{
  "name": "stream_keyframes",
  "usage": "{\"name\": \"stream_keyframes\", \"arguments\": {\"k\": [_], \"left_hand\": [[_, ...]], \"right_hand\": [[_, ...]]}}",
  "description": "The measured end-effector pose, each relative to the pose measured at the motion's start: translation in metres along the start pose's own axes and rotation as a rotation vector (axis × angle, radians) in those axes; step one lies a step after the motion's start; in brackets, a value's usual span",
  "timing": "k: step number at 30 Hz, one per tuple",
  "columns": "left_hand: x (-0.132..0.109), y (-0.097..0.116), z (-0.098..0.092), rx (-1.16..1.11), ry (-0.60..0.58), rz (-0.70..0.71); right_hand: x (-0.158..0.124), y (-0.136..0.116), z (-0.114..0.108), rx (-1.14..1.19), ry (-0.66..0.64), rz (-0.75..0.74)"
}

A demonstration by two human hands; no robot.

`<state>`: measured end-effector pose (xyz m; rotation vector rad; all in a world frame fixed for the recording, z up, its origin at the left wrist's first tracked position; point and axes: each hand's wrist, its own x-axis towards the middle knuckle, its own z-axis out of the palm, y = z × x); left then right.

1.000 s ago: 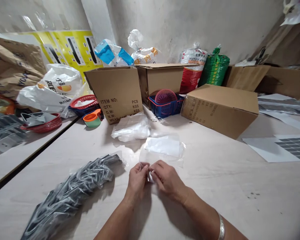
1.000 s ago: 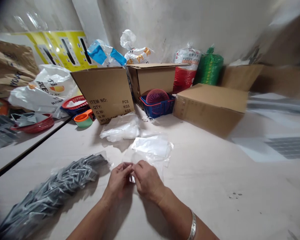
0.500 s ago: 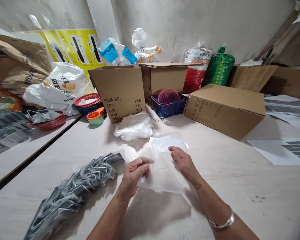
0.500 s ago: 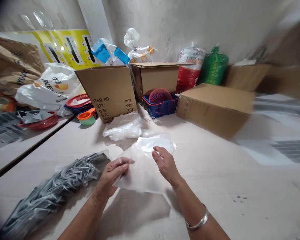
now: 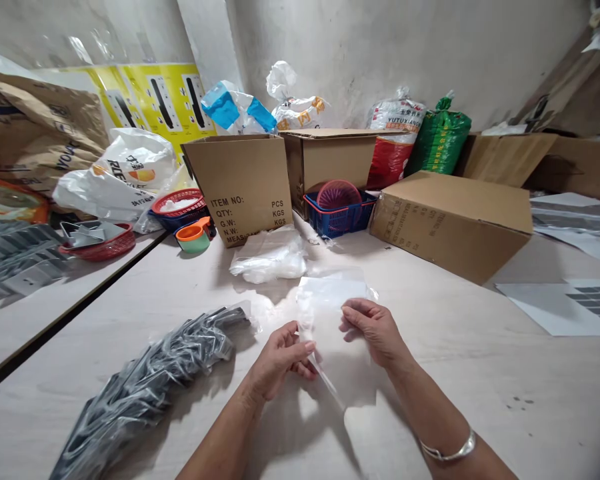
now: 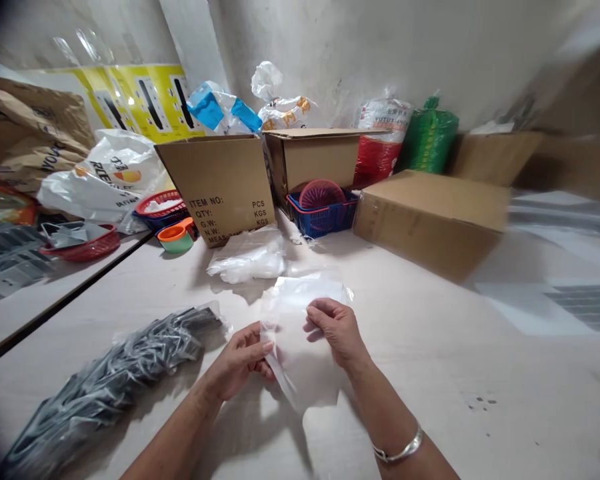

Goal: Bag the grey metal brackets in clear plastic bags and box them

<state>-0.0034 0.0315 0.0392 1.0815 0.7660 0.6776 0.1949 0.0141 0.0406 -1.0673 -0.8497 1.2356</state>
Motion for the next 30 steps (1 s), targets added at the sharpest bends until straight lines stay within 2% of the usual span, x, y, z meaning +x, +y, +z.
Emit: {"name": "stream_keyframes", "arguments": {"k": [4, 10, 13, 17, 20, 23, 25, 27, 30], "left_hand": [[0.003, -0.002, 0.002, 0.024, -0.013, -0.035], [0.004, -0.007, 0.003, 0.13, -0.006, -0.066], [0.005, -0.01, 0.003, 0.171, -0.017, -0.132], [0.005, -0.01, 0.004, 0.145, 0.087, -0.147], [0.007, -0.008, 0.002, 0.002, 0.207, -0.1], [0.01, -0.008, -0.004, -0.114, 0.291, -0.055], [0.012, -0.009, -0.006, -0.155, 0.339, -0.029], [0.013, -0.011, -0.008, -0.185, 0.383, -0.002], [0.014, -0.013, -0.008, -0.199, 0.414, 0.023]], "right_hand": [[0.004, 0.0, -0.002, 0.031, 0.114, -0.02], [0.007, 0.002, -0.007, 0.064, 0.193, -0.036], [0.009, 0.002, -0.01, 0.086, 0.213, -0.041], [0.012, 0.006, -0.012, 0.051, 0.216, -0.074], [0.013, 0.009, -0.014, -0.106, 0.308, -0.196], [0.009, 0.008, -0.014, -0.392, 0.382, -0.415], [0.004, 0.004, -0.011, -0.574, 0.303, -0.555], [-0.002, 0.001, -0.005, -0.719, 0.155, -0.667], [-0.011, -0.001, 0.006, -0.878, -0.053, -0.753]]}}
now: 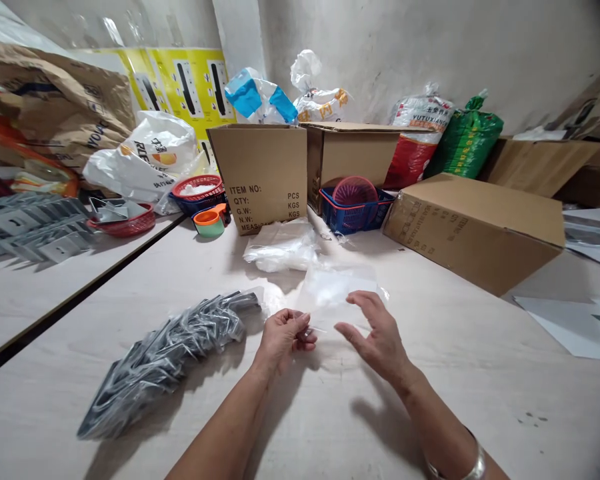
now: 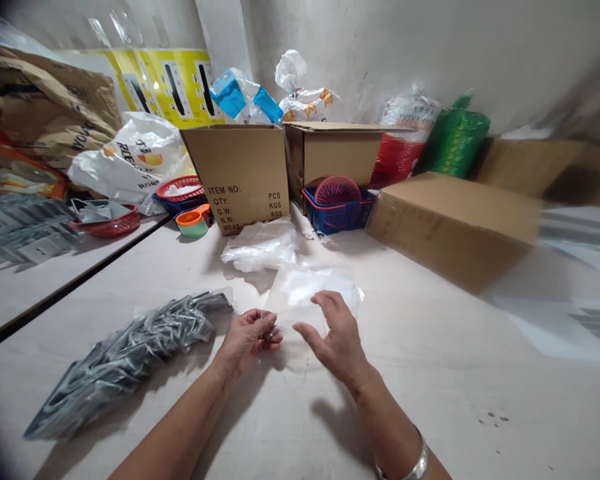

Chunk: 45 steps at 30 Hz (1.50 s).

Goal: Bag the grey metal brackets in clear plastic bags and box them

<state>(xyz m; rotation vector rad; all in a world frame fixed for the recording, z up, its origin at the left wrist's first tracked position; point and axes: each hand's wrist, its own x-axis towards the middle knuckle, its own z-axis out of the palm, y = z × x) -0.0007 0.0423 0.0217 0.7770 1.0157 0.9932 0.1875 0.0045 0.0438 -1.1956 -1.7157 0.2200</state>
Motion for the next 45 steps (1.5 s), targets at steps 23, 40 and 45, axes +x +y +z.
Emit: {"name": "stream_keyframes", "arguments": {"k": [23, 40, 45], "left_hand": [[-0.015, -0.011, 0.013, 0.853, 0.31, 0.73], [-0.03, -0.003, 0.018, 1.522, 0.21, 1.054], [-0.026, -0.006, 0.014, 1.59, 0.234, 1.035]], "right_hand": [[-0.009, 0.009, 0.014, -0.502, -0.067, -0.131], [-0.008, -0.005, 0.011, -0.473, -0.1, -0.42], [-0.008, -0.003, 0.014, -0.472, -0.125, -0.397]]}}
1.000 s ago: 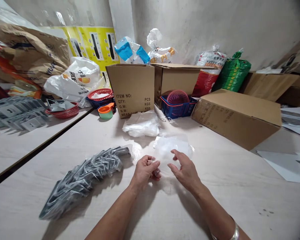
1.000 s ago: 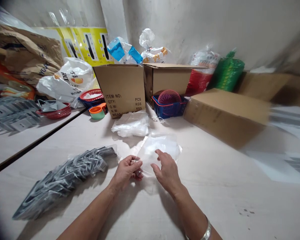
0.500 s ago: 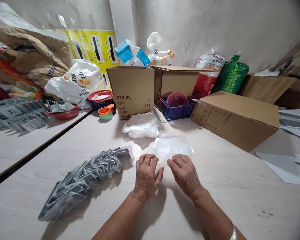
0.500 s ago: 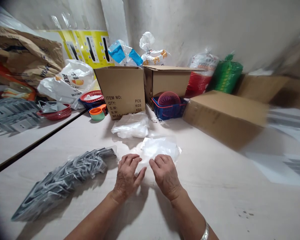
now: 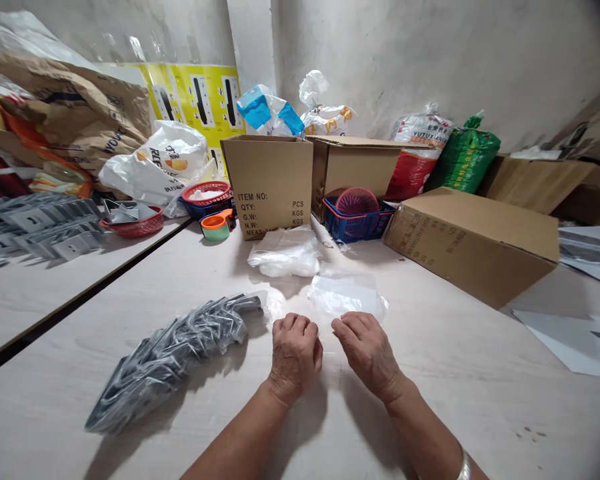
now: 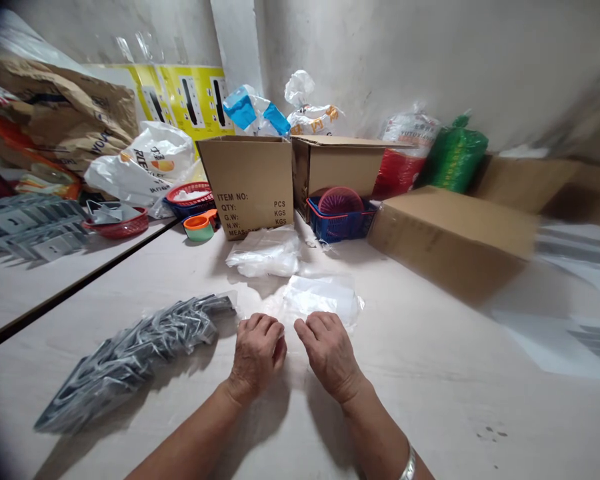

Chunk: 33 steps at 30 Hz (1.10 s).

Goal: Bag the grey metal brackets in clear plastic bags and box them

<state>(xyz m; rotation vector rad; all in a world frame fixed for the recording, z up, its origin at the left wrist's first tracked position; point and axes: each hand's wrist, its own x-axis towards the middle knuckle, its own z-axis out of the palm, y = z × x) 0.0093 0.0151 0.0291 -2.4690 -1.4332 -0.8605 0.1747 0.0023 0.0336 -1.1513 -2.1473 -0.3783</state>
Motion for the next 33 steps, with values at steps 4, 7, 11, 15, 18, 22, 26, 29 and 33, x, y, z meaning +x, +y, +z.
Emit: {"name": "stream_keyframes", "arguments": {"k": [4, 7, 11, 15, 18, 22, 26, 29, 33], "left_hand": [[0.0, -0.005, 0.007, -0.007, 0.034, -0.051], [0.0, -0.008, 0.01, -0.034, 0.078, -0.098], [0.001, -0.009, 0.008, -0.045, 0.133, -0.131], [0.001, -0.006, 0.002, -0.046, 0.172, -0.097], [0.001, -0.003, -0.001, -0.042, 0.207, -0.039], [0.0, 0.0, -0.002, -0.026, 0.253, 0.031], [-0.001, -0.001, 0.001, -0.032, 0.286, 0.067], [-0.002, -0.005, 0.005, -0.042, 0.288, 0.048], [-0.002, -0.009, 0.01, -0.038, 0.241, -0.002]], "right_hand": [[0.001, 0.0, 0.0, 0.029, 0.013, -0.03], [0.003, -0.002, -0.002, 0.013, 0.037, -0.092], [0.003, -0.006, 0.001, -0.055, -0.004, -0.113], [-0.001, -0.011, 0.012, -0.087, 0.01, 0.002], [-0.004, -0.013, 0.016, -0.122, 0.047, 0.105], [-0.007, -0.012, 0.017, -0.217, 0.039, 0.201], [-0.007, -0.01, 0.018, -0.258, 0.03, 0.246], [-0.006, -0.011, 0.018, -0.252, 0.026, 0.256], [-0.005, -0.015, 0.017, -0.225, -0.003, 0.294]]}}
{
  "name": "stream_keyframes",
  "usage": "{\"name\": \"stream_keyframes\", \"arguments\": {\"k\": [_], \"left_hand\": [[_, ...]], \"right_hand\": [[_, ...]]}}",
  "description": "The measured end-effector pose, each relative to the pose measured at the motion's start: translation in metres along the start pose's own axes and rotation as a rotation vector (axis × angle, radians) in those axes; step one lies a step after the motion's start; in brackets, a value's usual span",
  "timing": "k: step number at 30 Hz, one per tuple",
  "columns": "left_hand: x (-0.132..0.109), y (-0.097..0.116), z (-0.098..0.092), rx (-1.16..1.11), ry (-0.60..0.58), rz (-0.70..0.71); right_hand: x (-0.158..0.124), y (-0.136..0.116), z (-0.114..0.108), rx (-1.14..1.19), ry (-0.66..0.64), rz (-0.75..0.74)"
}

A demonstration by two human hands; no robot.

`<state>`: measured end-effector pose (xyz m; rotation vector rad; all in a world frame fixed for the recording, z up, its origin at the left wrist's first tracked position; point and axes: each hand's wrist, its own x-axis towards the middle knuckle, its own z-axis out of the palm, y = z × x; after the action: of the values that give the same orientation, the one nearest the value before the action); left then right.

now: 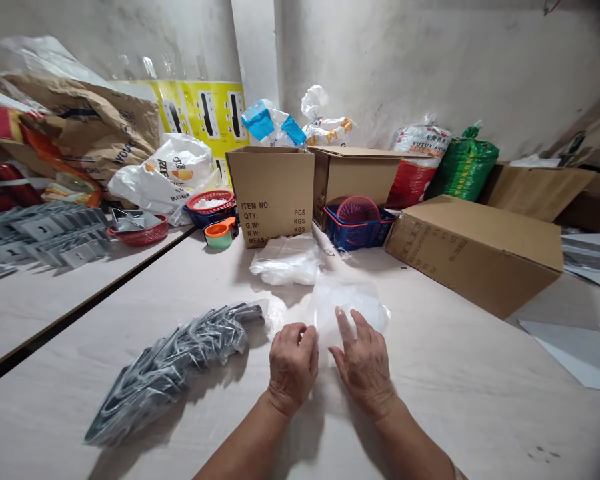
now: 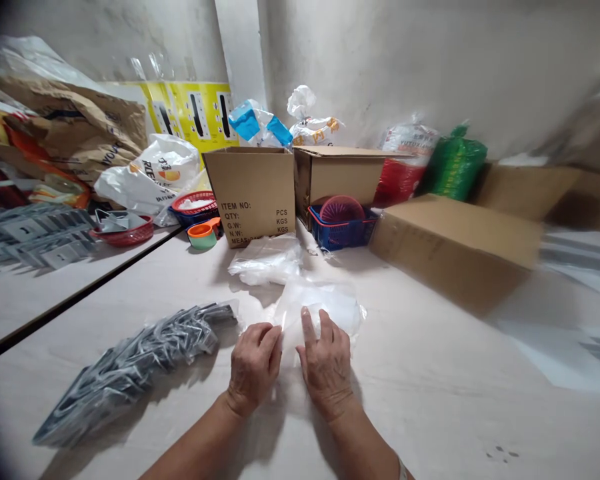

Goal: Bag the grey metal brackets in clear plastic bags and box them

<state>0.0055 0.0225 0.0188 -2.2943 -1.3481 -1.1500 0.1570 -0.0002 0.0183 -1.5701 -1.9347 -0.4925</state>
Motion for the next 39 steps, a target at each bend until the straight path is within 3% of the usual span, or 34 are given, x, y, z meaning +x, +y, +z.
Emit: {"name": "stream_keyframes", "arguments": {"k": [5, 11, 16, 21, 26, 31, 39], "left_hand": [[-0.001, -0.001, 0.003, 0.063, -0.069, -0.021], [-0.003, -0.003, 0.005, 0.166, -0.146, -0.105], [-0.002, -0.011, 0.009, 0.178, -0.064, -0.177], [-0.002, -0.008, 0.01, 0.086, 0.029, -0.227], [-0.005, 0.003, 0.01, 0.059, -0.063, -0.188], [-0.009, 0.003, 0.016, 0.025, -0.12, -0.202], [-0.008, -0.007, 0.018, -0.084, -0.043, -0.286]], "right_hand": [[0.0, 0.003, 0.001, 0.017, -0.064, 0.004], [0.002, 0.006, -0.002, 0.12, -0.082, -0.196], [0.004, 0.006, -0.001, 0.142, 0.052, -0.254], [0.003, 0.011, 0.003, 0.049, 0.149, -0.15], [0.0, 0.018, 0.006, -0.044, 0.106, -0.081], [-0.001, 0.018, 0.008, -0.005, -0.03, -0.064], [-0.003, 0.016, 0.009, 0.078, -0.166, -0.071]]}}
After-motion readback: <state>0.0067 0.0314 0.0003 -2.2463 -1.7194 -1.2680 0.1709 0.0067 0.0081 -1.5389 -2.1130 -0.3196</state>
